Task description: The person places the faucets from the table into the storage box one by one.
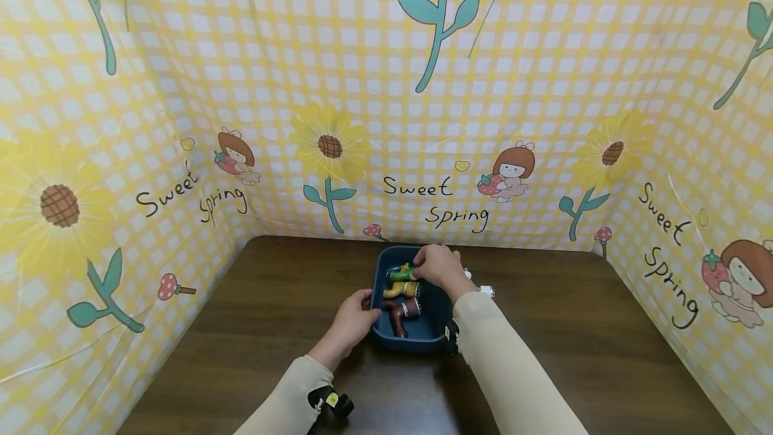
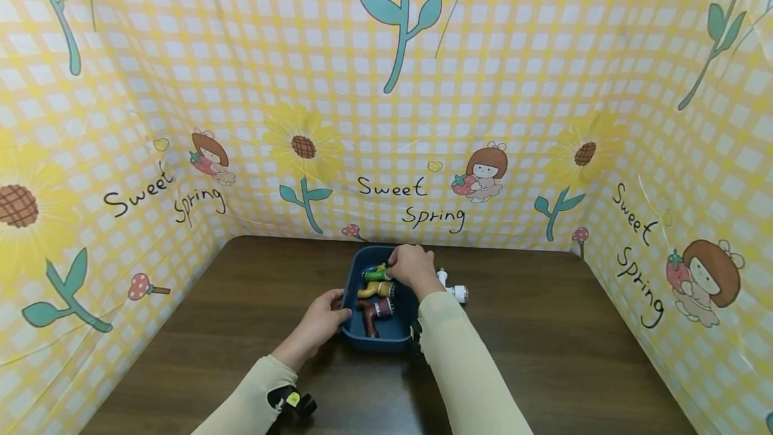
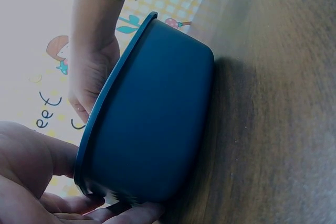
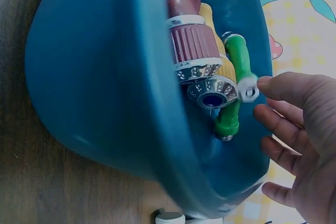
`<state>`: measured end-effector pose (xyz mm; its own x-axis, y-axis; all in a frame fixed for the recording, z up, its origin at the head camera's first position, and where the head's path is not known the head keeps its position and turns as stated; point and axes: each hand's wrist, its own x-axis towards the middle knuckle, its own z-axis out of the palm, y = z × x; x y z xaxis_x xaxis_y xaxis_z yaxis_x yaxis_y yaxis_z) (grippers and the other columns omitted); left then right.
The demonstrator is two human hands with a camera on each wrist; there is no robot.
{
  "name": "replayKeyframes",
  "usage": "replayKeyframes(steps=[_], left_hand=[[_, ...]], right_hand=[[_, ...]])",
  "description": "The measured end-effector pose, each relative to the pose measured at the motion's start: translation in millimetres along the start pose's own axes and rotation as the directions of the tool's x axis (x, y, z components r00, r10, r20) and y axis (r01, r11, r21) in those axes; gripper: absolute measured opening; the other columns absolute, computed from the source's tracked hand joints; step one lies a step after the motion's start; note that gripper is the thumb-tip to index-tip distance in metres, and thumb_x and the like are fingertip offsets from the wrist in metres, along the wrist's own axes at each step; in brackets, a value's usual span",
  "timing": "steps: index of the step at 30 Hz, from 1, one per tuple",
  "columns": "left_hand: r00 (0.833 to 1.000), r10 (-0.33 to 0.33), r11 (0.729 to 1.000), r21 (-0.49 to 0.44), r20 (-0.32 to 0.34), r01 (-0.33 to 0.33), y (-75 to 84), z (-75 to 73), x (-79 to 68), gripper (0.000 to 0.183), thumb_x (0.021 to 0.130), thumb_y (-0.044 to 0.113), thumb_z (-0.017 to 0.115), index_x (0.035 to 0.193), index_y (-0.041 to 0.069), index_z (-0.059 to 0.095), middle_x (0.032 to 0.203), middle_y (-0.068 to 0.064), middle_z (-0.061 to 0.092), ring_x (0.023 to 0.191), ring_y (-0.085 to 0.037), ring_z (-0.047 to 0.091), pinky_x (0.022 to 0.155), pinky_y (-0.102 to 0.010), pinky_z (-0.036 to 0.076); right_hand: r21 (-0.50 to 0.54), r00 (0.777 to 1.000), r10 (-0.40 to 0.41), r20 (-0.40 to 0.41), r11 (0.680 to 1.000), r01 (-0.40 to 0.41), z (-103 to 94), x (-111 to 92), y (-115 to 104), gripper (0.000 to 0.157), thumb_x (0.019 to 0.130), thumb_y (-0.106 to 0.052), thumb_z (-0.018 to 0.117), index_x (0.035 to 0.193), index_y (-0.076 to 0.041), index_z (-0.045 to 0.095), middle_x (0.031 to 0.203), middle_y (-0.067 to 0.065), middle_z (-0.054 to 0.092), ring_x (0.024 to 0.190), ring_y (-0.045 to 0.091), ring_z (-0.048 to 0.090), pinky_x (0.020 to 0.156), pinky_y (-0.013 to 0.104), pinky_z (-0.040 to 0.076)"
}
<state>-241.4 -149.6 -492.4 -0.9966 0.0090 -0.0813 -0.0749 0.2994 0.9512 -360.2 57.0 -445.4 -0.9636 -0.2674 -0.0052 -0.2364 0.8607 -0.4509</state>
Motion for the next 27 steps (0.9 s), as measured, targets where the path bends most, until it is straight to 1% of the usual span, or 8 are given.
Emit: replayKeyframes(steps=[5,9,18,27], left_hand=[[1.0,0.002,1.0,0.01,0.002,-0.002,-1.2,-0.1,0.3,0.046,0.099,0.004,0.058,0.143,-0.008,0.049,0.139,-0.027,0.058,0.114,-0.029,0.063,0.093,-0.042,0.058],[1.0,0.013,1.0,0.014,0.002,-0.013,-1.2,0.3,0.4,0.047,0.098,0.003,0.059,0.142,-0.01,0.049,0.138,-0.028,0.058,0.115,-0.03,0.063,0.092,-0.041,0.057],[1.0,0.017,1.0,0.008,0.008,-0.017,0.7,-0.2,0.1,0.047,0.098,0.002,0.059,0.142,-0.01,0.049,0.139,-0.029,0.057,0.116,-0.03,0.063,0.091,-0.041,0.058],[1.0,0.012,1.0,0.015,0.004,-0.013,0.2,-0.5,0.5,0.047,0.098,0.003,0.059,0.142,-0.01,0.049,0.14,-0.028,0.056,0.117,-0.03,0.062,0.091,-0.041,0.058]], right_hand=[[0.001,1.0,-0.012,0.0,1.0,0.012,1.3,-0.3,2.0,0.027,0.089,-0.032,0.08,0.11,-0.017,0.076,0.106,-0.004,0.074,0.103,0.023,0.063,0.103,0.052,0.034],[0.002,0.999,-0.038,-0.016,0.999,0.038,0.9,0.6,2.7,0.026,0.088,-0.032,0.08,0.109,-0.016,0.077,0.103,-0.005,0.074,0.103,0.023,0.064,0.102,0.052,0.034],[0.008,0.998,-0.06,-0.023,0.998,0.06,0.1,1.4,0.7,0.026,0.09,-0.032,0.078,0.111,-0.017,0.075,0.103,-0.006,0.074,0.104,0.021,0.064,0.103,0.051,0.035],[0.018,0.994,-0.107,-0.024,0.994,0.107,-2.8,-1.0,0.2,0.025,0.092,-0.031,0.076,0.112,-0.018,0.075,0.103,-0.007,0.074,0.104,0.018,0.065,0.102,0.05,0.036]])
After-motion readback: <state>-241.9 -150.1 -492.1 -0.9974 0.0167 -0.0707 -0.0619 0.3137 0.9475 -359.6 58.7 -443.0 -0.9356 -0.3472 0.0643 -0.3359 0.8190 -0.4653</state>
